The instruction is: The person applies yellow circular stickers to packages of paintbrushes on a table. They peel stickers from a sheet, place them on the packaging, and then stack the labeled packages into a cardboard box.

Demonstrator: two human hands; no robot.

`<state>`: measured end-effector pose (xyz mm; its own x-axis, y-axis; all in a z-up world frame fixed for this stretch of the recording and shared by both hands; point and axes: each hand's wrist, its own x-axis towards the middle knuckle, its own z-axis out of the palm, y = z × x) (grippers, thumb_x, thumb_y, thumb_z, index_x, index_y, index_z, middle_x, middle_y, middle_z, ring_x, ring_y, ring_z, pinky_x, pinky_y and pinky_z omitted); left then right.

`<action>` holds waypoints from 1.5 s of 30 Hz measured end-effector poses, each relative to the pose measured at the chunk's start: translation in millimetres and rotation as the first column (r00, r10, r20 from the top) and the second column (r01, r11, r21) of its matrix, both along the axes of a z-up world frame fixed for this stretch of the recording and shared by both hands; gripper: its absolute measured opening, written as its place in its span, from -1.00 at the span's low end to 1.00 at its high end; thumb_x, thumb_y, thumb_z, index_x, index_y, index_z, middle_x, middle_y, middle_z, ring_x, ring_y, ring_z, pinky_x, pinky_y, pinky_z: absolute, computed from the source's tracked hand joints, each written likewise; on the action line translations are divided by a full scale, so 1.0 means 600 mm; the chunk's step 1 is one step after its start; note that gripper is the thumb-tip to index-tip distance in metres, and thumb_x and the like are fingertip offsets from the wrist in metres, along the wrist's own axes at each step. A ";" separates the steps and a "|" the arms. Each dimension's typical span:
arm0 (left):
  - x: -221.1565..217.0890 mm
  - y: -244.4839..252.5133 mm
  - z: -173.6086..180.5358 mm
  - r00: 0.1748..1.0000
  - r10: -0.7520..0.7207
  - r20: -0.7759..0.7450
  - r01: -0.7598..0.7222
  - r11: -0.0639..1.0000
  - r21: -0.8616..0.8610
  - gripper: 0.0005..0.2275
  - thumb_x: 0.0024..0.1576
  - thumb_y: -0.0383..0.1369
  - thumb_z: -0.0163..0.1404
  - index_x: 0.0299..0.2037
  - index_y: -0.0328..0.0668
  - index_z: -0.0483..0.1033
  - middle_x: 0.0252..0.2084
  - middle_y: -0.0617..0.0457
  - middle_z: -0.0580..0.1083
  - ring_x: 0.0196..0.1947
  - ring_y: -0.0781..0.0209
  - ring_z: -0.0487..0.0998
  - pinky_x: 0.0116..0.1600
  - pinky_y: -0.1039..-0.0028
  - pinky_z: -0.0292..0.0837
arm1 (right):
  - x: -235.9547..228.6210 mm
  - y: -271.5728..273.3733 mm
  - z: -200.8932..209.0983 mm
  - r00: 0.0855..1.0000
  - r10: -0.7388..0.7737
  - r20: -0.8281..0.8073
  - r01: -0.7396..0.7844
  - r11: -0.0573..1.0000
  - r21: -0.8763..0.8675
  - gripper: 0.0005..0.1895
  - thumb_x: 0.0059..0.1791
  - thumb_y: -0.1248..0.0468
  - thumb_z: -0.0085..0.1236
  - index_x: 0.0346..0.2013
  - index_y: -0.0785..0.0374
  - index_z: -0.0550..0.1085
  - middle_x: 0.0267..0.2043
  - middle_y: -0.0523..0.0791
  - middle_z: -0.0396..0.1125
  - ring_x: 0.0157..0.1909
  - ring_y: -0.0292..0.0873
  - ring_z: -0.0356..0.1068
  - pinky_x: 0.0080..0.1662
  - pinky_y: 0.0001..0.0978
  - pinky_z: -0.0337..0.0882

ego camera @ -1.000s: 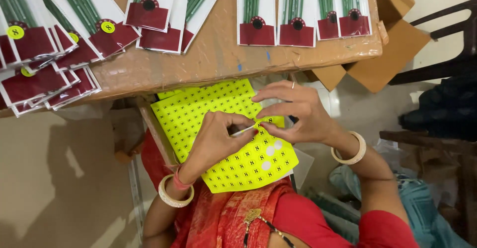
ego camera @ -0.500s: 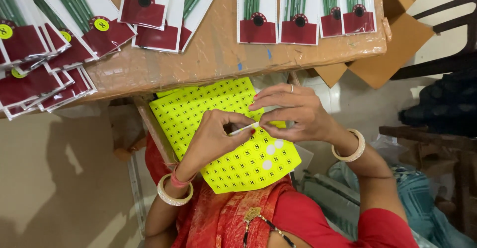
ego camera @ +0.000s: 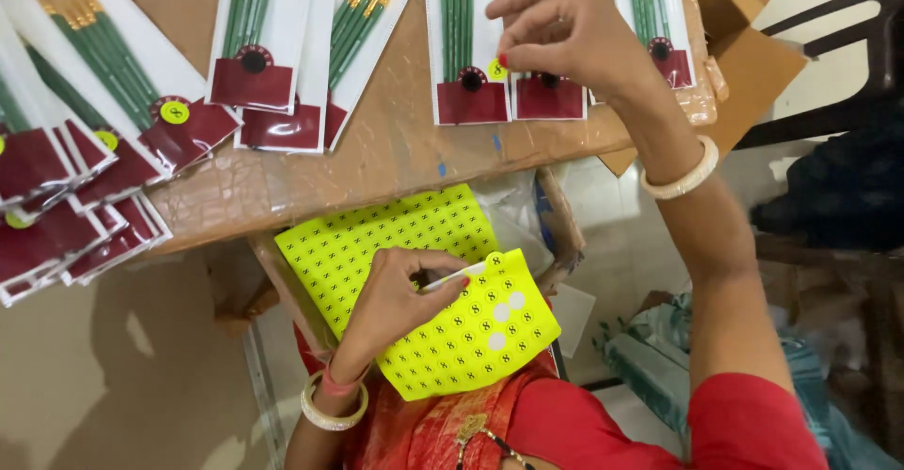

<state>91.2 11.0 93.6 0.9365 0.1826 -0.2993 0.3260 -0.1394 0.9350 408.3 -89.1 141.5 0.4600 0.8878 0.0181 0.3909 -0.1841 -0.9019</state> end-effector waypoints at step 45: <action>0.018 0.028 -0.044 0.999 -0.002 -0.034 0.001 0.999 -0.037 -0.84 0.03 -0.41 0.18 -0.23 -0.24 0.72 -0.47 0.07 0.66 -0.59 0.50 0.53 -0.46 0.61 0.38 | -0.010 0.017 -0.074 0.902 0.036 0.431 -0.045 0.999 0.011 -0.90 -0.10 0.33 0.41 -0.31 0.26 0.66 0.17 -0.09 0.41 0.13 -0.13 0.41 0.14 -0.31 0.43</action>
